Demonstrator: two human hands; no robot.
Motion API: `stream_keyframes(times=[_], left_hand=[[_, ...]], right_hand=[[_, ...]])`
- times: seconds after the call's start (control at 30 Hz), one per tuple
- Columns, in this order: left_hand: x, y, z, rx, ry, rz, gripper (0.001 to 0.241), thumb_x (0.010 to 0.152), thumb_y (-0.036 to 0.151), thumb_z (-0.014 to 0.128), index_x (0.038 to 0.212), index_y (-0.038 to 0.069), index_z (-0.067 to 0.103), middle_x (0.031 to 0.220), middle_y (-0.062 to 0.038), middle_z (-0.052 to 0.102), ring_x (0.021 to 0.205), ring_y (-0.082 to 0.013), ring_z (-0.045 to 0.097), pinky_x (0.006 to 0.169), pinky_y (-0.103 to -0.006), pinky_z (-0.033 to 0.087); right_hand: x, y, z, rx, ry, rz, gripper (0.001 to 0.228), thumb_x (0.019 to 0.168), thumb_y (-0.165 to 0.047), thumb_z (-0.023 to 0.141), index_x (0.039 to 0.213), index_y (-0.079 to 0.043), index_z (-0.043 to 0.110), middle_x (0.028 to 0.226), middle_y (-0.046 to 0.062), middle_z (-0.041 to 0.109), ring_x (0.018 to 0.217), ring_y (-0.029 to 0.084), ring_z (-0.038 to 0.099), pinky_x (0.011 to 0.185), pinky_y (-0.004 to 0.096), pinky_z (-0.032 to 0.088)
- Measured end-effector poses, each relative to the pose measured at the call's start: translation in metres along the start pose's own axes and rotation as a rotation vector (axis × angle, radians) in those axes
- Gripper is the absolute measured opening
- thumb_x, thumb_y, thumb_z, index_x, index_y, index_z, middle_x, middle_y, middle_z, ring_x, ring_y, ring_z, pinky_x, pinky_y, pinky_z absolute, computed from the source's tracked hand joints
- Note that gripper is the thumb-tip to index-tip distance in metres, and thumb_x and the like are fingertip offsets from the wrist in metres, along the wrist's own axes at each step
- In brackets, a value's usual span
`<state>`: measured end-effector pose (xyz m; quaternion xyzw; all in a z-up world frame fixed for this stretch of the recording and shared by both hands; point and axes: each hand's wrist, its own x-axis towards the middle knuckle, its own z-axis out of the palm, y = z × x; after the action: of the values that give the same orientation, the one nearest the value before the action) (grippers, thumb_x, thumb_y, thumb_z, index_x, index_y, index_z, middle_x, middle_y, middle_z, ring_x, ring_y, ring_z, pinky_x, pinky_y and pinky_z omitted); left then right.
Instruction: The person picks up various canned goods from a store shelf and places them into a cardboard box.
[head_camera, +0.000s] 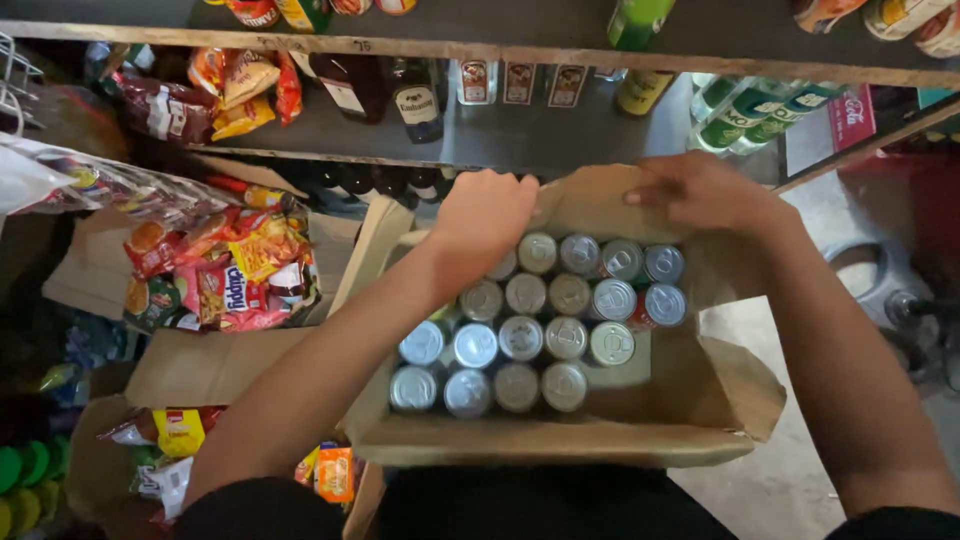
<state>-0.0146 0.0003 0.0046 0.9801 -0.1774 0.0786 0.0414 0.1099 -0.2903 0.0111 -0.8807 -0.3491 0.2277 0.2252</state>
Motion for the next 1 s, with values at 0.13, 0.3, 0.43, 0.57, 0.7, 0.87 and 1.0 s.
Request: stream_keyframes(times=[0.13,0.3,0.43,0.57,0.7,0.87,1.0], left_hand=[[-0.018,-0.012,0.0,-0.018,-0.026,0.001,0.023,0.091,0.031,0.066,0.091,0.009,0.068,0.078,-0.013,0.074,0.073,-0.035,0.073,0.061,-0.0482,0.057],[-0.012,-0.038,-0.004,-0.028,-0.074,-0.171,0.031,0.093,0.042,0.065,0.099,0.012,0.069,0.071,-0.015,0.071,0.068,-0.038,0.071,0.055,-0.0518,0.055],[0.006,-0.029,0.003,-0.069,0.033,-0.121,0.029,0.094,0.041,0.065,0.103,0.014,0.069,0.07,-0.015,0.071,0.065,-0.0388,0.07,0.051,-0.0523,0.054],[0.018,-0.023,0.014,-0.091,0.065,-0.049,0.027,0.094,0.037,0.066,0.105,0.013,0.066,0.073,-0.014,0.072,0.067,-0.0378,0.071,0.054,-0.0509,0.055],[0.012,-0.025,0.022,-0.095,0.015,-0.082,0.025,0.1,0.033,0.063,0.113,0.012,0.064,0.083,-0.013,0.074,0.076,-0.0366,0.073,0.063,-0.051,0.057],[0.036,-0.019,-0.037,-0.175,-0.044,-0.092,0.051,0.089,0.052,0.067,0.121,0.012,0.063,0.098,-0.017,0.07,0.09,-0.0381,0.07,0.07,-0.0527,0.056],[0.094,-0.02,-0.027,-0.174,0.307,0.074,0.049,0.091,0.044,0.064,0.123,0.008,0.063,0.112,-0.015,0.067,0.102,-0.0357,0.067,0.078,-0.0491,0.058]], right_hand=[[0.009,-0.021,0.007,-0.072,0.004,-0.057,0.039,0.093,-0.042,0.068,0.096,-0.003,0.065,0.091,0.02,0.069,0.086,0.039,0.067,0.077,0.048,0.052],[-0.009,-0.057,0.016,-0.272,0.085,0.03,0.032,0.098,-0.043,0.061,0.107,-0.013,0.065,0.084,0.018,0.071,0.087,0.043,0.068,0.076,0.055,0.052],[-0.033,-0.045,0.013,-0.266,0.203,-0.069,0.023,0.088,-0.025,0.059,0.109,-0.022,0.068,0.085,0.016,0.073,0.082,0.043,0.069,0.073,0.055,0.053],[-0.038,-0.035,0.012,-0.332,0.218,0.104,0.033,0.098,-0.044,0.06,0.116,-0.018,0.065,0.085,0.02,0.071,0.082,0.045,0.069,0.071,0.056,0.053],[-0.031,-0.025,0.015,-0.312,0.237,0.022,0.04,0.098,-0.044,0.058,0.125,-0.015,0.064,0.089,0.022,0.072,0.083,0.045,0.069,0.074,0.055,0.054],[-0.025,-0.063,-0.012,-0.373,0.386,-0.104,0.04,0.097,-0.04,0.063,0.125,-0.013,0.064,0.112,0.017,0.07,0.099,0.04,0.067,0.08,0.052,0.054],[-0.002,-0.069,-0.05,-0.385,0.685,-0.322,0.042,0.095,-0.015,0.068,0.135,-0.011,0.059,0.136,0.015,0.06,0.126,0.04,0.057,0.105,0.051,0.051]])
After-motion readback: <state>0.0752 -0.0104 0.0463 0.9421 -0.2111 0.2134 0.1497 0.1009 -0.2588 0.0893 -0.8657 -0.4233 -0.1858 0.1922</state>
